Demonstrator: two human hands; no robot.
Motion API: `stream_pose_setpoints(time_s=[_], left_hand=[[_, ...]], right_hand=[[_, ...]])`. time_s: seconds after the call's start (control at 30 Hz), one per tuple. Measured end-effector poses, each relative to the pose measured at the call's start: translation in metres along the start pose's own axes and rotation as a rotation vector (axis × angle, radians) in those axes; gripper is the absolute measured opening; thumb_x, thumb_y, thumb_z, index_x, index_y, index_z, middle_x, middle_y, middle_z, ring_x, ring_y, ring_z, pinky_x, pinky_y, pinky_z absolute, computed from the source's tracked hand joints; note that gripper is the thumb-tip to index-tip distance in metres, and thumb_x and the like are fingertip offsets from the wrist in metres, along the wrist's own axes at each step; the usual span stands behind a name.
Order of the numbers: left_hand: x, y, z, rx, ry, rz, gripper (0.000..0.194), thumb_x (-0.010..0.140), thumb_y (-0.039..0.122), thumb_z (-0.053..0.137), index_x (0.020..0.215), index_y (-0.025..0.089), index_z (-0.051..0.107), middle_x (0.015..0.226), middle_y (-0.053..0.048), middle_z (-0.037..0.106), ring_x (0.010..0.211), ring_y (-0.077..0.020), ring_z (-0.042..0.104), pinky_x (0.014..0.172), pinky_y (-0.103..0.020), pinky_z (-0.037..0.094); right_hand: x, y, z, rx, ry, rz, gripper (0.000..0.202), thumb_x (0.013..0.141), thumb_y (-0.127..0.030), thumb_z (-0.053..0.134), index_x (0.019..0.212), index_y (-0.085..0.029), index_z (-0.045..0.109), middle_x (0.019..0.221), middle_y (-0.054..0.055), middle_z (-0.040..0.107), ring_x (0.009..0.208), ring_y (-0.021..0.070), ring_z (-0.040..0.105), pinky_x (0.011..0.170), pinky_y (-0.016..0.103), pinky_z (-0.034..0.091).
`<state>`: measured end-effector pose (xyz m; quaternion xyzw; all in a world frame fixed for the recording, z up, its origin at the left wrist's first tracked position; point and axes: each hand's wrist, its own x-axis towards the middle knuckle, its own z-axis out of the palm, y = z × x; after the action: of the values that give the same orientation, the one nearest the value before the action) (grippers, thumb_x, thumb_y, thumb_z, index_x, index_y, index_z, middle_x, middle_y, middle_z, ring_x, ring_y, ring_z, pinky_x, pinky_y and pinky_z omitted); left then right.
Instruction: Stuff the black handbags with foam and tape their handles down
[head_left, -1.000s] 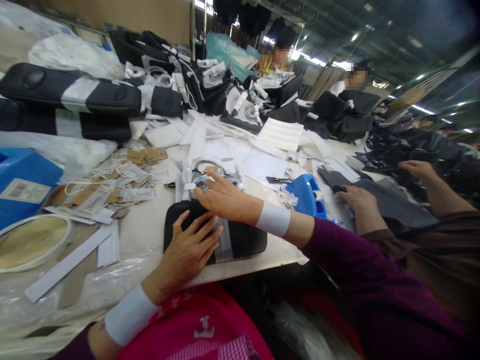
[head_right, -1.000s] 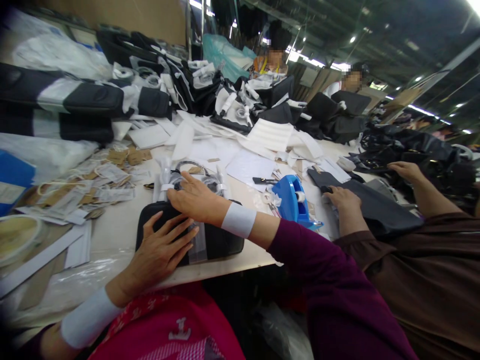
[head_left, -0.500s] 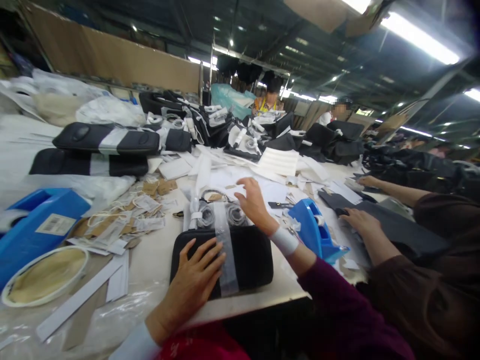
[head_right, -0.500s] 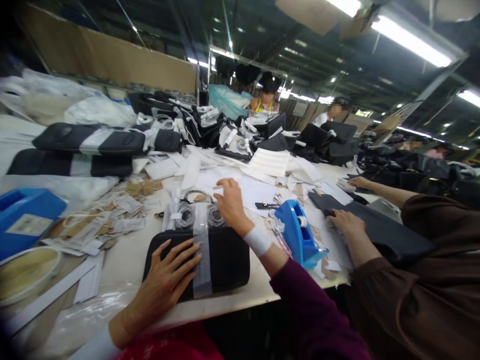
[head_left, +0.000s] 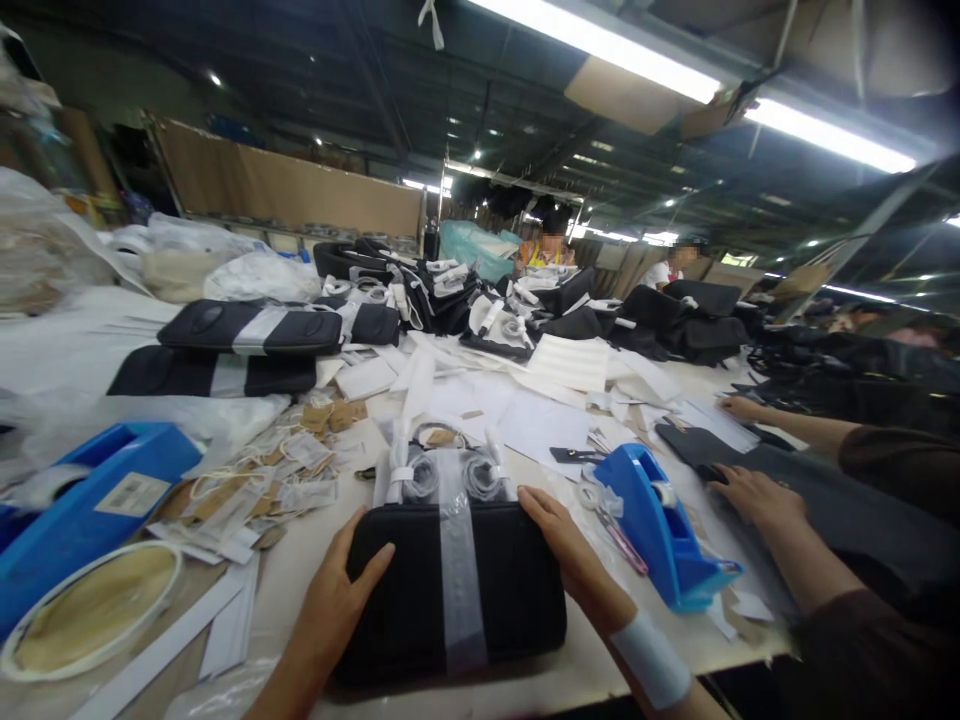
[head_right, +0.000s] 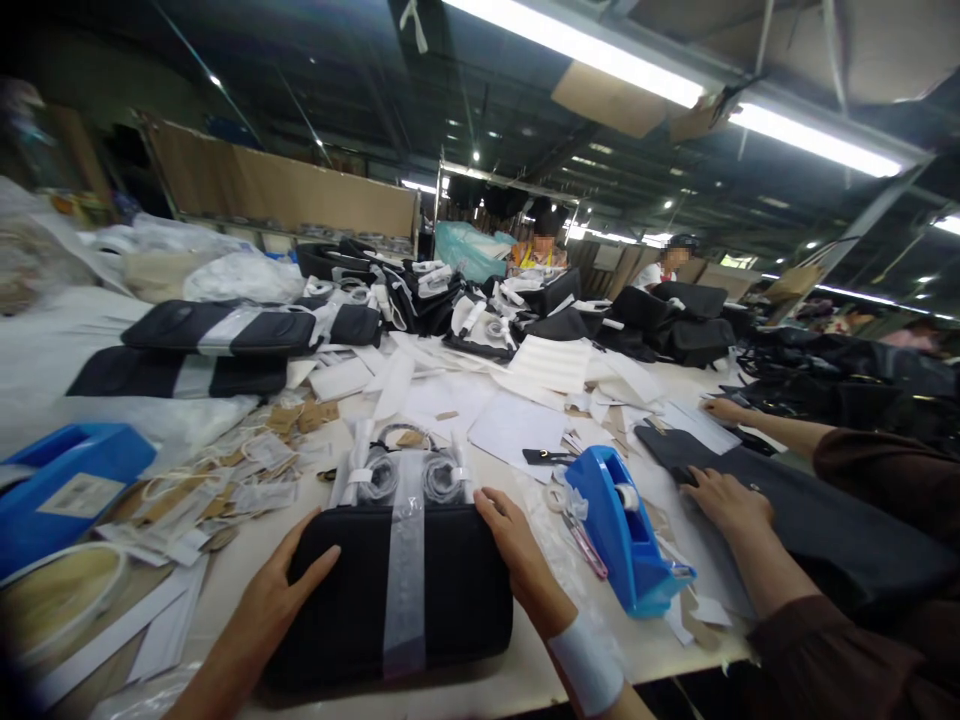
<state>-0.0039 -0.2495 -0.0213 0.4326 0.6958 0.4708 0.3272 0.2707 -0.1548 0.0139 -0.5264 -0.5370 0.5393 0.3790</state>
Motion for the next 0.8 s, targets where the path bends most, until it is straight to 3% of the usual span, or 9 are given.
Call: stream_pose_setpoints(time_s=[0.17,0.3,0.37,0.53,0.7,0.8], left_hand=[[-0.008,0.009,-0.007,-0.062,-0.032,-0.059,0.086,0.069,0.061,0.064,0.138,0.013,0.044,0.143,-0.015,0.051,0.136,-0.0310,0.044,0.120,-0.045,0.027],[-0.011,0.003,-0.017,-0.075,-0.053,-0.165,0.088,0.064,0.063,0.070,0.135,0.015,0.049,0.139,-0.013,0.055,0.132,-0.0332,0.048,0.119,-0.047,0.028],[-0.010,0.002,-0.024,-0.107,-0.095,-0.221,0.087,0.063,0.064,0.072,0.133,0.017,0.051,0.136,-0.012,0.058,0.128,-0.0336,0.053,0.117,-0.047,0.034],[-0.007,0.018,-0.037,-0.234,-0.202,-0.346,0.075,0.060,0.059,0.080,0.123,0.021,0.060,0.126,-0.009,0.066,0.118,-0.0331,0.061,0.105,-0.044,0.049],[-0.006,0.038,-0.034,-0.395,-0.279,-0.477,0.065,0.060,0.046,0.085,0.116,0.020,0.066,0.120,-0.008,0.070,0.110,-0.0321,0.066,0.096,-0.041,0.056],[-0.008,0.046,-0.032,-0.464,-0.317,-0.524,0.058,0.064,0.039,0.085,0.115,0.019,0.067,0.118,-0.008,0.071,0.110,-0.0308,0.066,0.097,-0.040,0.055]], right_hand=[[-0.012,0.003,0.001,0.060,0.010,-0.006,0.059,0.076,-0.063,0.065,0.112,-0.017,0.069,0.118,0.010,0.068,0.116,0.0306,0.056,0.103,0.041,0.040],[-0.028,0.001,-0.002,0.110,0.053,0.093,0.061,0.069,-0.056,0.075,0.117,-0.018,0.067,0.126,0.010,0.064,0.123,0.0305,0.053,0.107,0.041,0.038],[-0.034,-0.002,-0.005,0.169,0.004,0.146,0.063,0.065,-0.050,0.080,0.118,-0.018,0.066,0.124,0.010,0.065,0.118,0.0292,0.057,0.103,0.039,0.041],[-0.044,-0.011,-0.013,0.326,-0.289,0.145,0.050,0.063,-0.038,0.082,0.105,-0.014,0.069,0.099,0.008,0.073,0.093,0.0245,0.066,0.087,0.035,0.048],[-0.044,-0.014,-0.014,0.350,-0.298,0.178,0.048,0.055,-0.033,0.084,0.097,-0.014,0.070,0.089,0.006,0.073,0.085,0.0233,0.067,0.084,0.036,0.049],[-0.046,-0.014,-0.014,0.398,-0.322,0.160,0.046,0.057,-0.032,0.083,0.096,-0.014,0.070,0.092,0.006,0.073,0.086,0.0231,0.067,0.086,0.036,0.049]])
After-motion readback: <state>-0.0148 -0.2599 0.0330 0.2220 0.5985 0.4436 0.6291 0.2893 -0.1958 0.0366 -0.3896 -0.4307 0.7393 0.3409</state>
